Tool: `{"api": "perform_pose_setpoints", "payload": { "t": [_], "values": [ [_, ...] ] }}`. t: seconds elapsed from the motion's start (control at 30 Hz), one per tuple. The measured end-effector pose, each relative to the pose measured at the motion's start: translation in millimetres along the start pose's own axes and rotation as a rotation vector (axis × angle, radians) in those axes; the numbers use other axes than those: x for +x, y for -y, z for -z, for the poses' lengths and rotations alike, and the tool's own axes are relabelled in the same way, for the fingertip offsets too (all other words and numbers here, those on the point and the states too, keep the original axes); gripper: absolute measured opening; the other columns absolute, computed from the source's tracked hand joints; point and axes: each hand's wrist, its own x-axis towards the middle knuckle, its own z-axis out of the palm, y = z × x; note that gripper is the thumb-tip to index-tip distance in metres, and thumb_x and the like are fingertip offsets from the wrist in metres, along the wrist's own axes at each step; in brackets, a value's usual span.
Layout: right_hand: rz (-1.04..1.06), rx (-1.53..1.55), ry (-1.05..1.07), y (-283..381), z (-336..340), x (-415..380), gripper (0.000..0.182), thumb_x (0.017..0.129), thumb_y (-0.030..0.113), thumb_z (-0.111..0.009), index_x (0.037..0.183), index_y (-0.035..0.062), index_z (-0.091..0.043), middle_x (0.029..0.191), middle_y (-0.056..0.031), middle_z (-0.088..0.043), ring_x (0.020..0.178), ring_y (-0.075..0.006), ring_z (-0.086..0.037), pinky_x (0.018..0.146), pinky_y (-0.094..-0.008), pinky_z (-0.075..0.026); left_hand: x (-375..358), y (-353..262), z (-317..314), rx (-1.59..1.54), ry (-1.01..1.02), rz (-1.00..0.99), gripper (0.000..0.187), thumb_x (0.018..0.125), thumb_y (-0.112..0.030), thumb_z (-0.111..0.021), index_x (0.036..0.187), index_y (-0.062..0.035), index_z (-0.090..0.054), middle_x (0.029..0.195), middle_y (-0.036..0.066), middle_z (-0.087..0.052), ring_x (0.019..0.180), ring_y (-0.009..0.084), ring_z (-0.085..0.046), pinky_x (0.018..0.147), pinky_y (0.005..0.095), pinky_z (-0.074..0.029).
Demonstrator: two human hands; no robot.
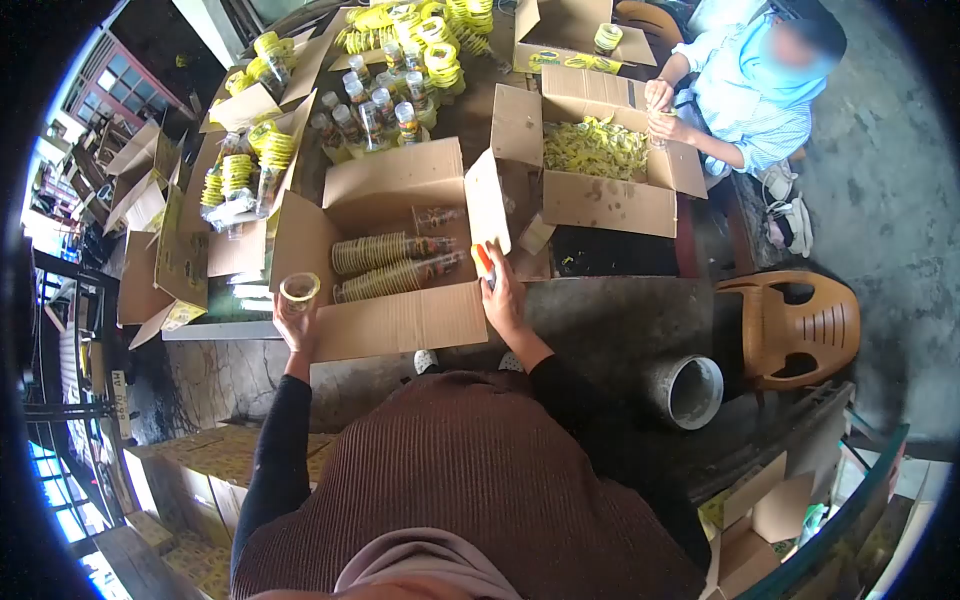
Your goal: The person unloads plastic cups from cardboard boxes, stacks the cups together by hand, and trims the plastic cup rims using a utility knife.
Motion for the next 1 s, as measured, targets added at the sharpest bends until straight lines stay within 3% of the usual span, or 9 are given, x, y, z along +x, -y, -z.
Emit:
{"api": "perform_pose_setpoints", "payload": {
  "t": [0.33, 0.43, 0.5, 0.57, 0.67, 0.77, 0.8, 0.97, 1.0],
  "values": [
    [-0.216, -0.070, 0.026, 4.0, -23.2, 4.0, 0.068, 0.078, -0.004, -0.065, 0.137, 0.0106, -0.035, 0.137, -0.0170, -0.046, 0.111, -0.0388, -0.056, 0.089, -0.0431, -0.050, 15.7, 30.9, -18.9, 0.050, -0.009, 0.058, 0.049, 0.061, -0.017, -0.080, 0.103, -0.0029, -0.061, 0.100, 0.014, -0.057, 0.092, 0.0334, -0.058, 0.082, 0.0414, -0.047],
    [-0.210, -0.090, 0.035, 2.7, -15.8, 3.2, 0.066, 0.082, -0.003, -0.062, 0.140, 0.0111, -0.033, 0.139, -0.0169, -0.044, 0.103, -0.0366, -0.061, 0.080, -0.0409, -0.053, 20.5, 24.4, -17.4, -0.029, 0.068, 0.117, 0.048, 0.063, -0.019, -0.082, 0.102, -0.0027, -0.061, 0.103, 0.014, -0.055, 0.098, 0.0329, -0.055, 0.086, 0.0417, -0.045],
    [-0.363, 0.181, 0.168, 5.4, -2.8, -5.5, 0.068, 0.087, 0.001, -0.059, 0.145, 0.0175, -0.028, 0.120, -0.0154, -0.058, 0.072, -0.0228, -0.067, 0.062, -0.0336, -0.053, 20.7, 27.9, -13.9, -0.046, 0.169, 0.167, 0.048, 0.065, -0.022, -0.082, 0.103, -0.0023, -0.060, 0.110, 0.017, -0.052, 0.101, 0.0334, -0.053, 0.089, 0.0416, -0.043],
    [-0.374, 0.183, 0.232, 13.0, 17.3, -7.8, 0.069, 0.088, -0.001, -0.058, 0.146, 0.0129, -0.025, 0.129, -0.0170, -0.053, 0.083, -0.0238, -0.067, 0.059, -0.0315, -0.054, 17.3, 52.7, -13.6, -0.034, 0.091, 0.039, 0.050, 0.068, -0.024, -0.082, 0.108, -0.0025, -0.060, 0.135, 0.019, -0.036, 0.113, 0.0353, -0.048, 0.096, 0.0440, -0.041],
    [-0.469, 0.228, 0.232, 14.7, 43.0, -17.8, 0.063, 0.087, 0.005, -0.062, 0.142, 0.0100, -0.032, 0.088, -0.0098, -0.062, 0.058, -0.0153, -0.061, 0.052, -0.0288, -0.050, 17.7, 44.8, -2.2, -0.099, 0.007, 0.088, 0.055, 0.071, -0.023, -0.080, 0.117, -0.0043, -0.057, 0.142, 0.016, -0.030, 0.125, 0.0339, -0.040, 0.101, 0.0471, -0.038],
    [-0.538, 0.190, 0.221, 7.4, 68.6, -18.7, 0.055, 0.086, 0.007, -0.065, 0.136, 0.0065, -0.039, 0.086, -0.0093, -0.063, 0.059, -0.0150, -0.062, 0.051, -0.0285, -0.049, 16.2, 14.5, 4.5, -0.043, -0.146, 0.067, 0.055, 0.072, -0.021, -0.080, 0.119, -0.0046, -0.057, 0.142, 0.015, -0.030, 0.129, 0.0329, -0.037, 0.102, 0.0469, -0.037],
    [-0.535, 0.193, 0.172, -6.8, 71.7, -24.0, 0.049, 0.085, 0.009, -0.067, 0.128, 0.0034, -0.044, 0.081, -0.0068, -0.062, 0.057, -0.0132, -0.059, 0.051, -0.0272, -0.048, 18.0, -13.6, 2.7, -0.212, -0.199, 0.085, 0.054, 0.072, -0.016, -0.079, 0.120, -0.0048, -0.057, 0.141, 0.015, -0.033, 0.130, 0.0331, -0.036, 0.104, 0.0464, -0.036],
    [-0.510, 0.261, 0.096, -34.5, 101.8, -21.0, 0.043, 0.087, 0.015, -0.066, 0.124, 0.0018, -0.047, 0.079, -0.0033, -0.059, 0.058, -0.0094, -0.053, 0.052, -0.0258, -0.048, 14.1, -93.1, -23.1, -0.023, -0.113, -0.097, 0.052, 0.071, -0.011, -0.078, 0.117, -0.0048, -0.056, 0.133, 0.013, -0.042, 0.125, 0.0298, -0.041, 0.104, 0.0425, -0.036],
    [-0.541, 0.303, 0.089, -42.1, 105.4, -21.7, 0.043, 0.088, 0.017, -0.066, 0.123, 0.0021, -0.047, 0.079, -0.0025, -0.058, 0.060, -0.0091, -0.053, 0.053, -0.0257, -0.048, 10.1, -109.1, -37.0, -0.172, -0.064, -0.051, 0.052, 0.070, -0.011, -0.078, 0.117, -0.0050, -0.056, 0.132, 0.013, -0.043, 0.123, 0.0295, -0.043, 0.103, 0.0416, -0.037]
  ]
}}
